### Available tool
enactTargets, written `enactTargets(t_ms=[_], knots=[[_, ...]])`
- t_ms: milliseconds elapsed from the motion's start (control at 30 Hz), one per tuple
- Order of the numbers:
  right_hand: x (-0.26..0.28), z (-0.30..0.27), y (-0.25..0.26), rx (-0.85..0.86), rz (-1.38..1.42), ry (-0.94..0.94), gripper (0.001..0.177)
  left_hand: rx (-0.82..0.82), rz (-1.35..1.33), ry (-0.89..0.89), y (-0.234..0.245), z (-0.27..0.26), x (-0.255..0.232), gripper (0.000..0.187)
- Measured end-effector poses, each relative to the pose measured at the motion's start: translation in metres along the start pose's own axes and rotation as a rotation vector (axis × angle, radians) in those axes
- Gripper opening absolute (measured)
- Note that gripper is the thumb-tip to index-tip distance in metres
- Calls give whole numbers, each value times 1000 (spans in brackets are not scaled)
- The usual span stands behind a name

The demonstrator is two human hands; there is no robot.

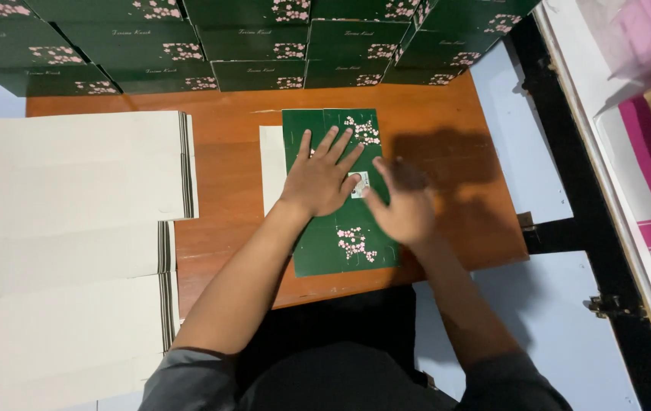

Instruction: Assembling a cardboard box from a flat sheet by folding and tucking flaps.

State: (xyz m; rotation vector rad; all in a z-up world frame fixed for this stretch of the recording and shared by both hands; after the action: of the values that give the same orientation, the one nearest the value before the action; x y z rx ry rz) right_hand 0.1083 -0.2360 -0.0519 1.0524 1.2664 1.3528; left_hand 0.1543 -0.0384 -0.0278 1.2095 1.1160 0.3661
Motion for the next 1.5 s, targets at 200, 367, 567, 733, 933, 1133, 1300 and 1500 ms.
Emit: enactTargets(t_ms=[200,367,567,733,933,1133,1300,1500], knots=[[-42,54,5,10,-163,110,40,34,48,9,-2,2,3,62],[-49,85,-11,58,-339,273,32,1,19,-3,-8,4,10,61],[-29,64,34,338,-113,153,42,81,23,80,1,5,2,64],[-39,31,0,15,-420,433,38,103,12,121,2,7,0,66],[-9,-17,66,359,305,14,32,135,5,136,5,7,-3,66],[-27,-61,13,-248,-488,743,14,93,11,126,2,6,-2,65],[-21,-82,10,-4,-546,645,25,61,44,116,4,8,4,65],[6,-69,49,-187,-304,337,28,-308,-903,-120,-2,17,55,42]])
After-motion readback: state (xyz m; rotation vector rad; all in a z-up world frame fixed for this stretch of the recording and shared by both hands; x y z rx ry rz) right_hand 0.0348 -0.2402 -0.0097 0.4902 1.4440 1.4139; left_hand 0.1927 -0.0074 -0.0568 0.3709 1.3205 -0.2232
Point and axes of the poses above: each hand's wrist, its own z-axis towards the middle knuckle, its own y-axis out of the back of the hand, x = y × z, the point moved 1 cm from there along z, towards the middle knuckle, and after that the axes turned 13 degrees about -z, right-handed, at the moved point
